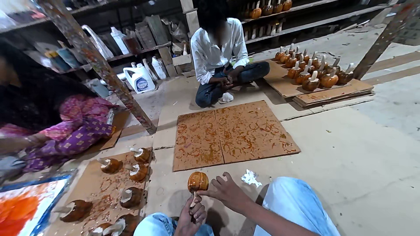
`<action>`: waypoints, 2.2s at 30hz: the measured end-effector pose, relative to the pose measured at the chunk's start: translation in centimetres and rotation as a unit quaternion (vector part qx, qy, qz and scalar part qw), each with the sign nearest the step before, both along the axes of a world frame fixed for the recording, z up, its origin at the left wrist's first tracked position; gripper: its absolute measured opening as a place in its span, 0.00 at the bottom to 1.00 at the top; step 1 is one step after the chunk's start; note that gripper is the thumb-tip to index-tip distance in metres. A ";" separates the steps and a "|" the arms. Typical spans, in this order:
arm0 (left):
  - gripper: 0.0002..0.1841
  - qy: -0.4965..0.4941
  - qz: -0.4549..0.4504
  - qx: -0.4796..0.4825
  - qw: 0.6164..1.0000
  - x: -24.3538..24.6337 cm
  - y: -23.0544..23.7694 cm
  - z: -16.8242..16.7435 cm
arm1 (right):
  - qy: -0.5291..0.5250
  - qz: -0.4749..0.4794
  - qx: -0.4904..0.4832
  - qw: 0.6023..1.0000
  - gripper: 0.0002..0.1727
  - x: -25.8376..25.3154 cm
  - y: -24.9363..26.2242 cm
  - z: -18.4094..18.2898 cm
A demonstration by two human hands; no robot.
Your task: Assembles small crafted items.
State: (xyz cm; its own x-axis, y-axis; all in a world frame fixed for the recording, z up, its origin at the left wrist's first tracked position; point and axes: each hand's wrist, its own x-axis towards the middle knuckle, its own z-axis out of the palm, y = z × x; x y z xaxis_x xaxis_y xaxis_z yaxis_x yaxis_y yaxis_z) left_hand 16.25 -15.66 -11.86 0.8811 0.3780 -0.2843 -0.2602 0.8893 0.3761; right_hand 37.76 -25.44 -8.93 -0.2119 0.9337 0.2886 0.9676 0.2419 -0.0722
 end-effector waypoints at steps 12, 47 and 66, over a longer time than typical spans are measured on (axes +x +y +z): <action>0.24 -0.020 -0.009 -0.024 0.999 -0.2 -0.2 0.5 | 0.203 -0.061 -0.177 0.961 0.58 0.5 0.4 0.6; 0.20 -0.129 -0.017 -0.008 0.991 -0.8 0.4 0.5 | 0.215 -0.004 -0.199 0.956 0.56 0.9 0.6 1.3; 0.17 0.445 0.212 0.739 0.459 1.9 -2.1 1.2 | 0.477 -0.146 -0.108 0.860 0.35 5.0 -0.2 -0.9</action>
State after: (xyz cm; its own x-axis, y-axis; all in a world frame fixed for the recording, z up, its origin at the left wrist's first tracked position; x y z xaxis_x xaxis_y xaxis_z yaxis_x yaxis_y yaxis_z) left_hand 18.18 -17.79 -10.64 0.4235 0.8212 0.3826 0.5493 -0.5686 0.6124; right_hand 42.72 -25.64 -9.83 0.2777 0.9606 0.0142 0.4602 -0.1200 -0.8797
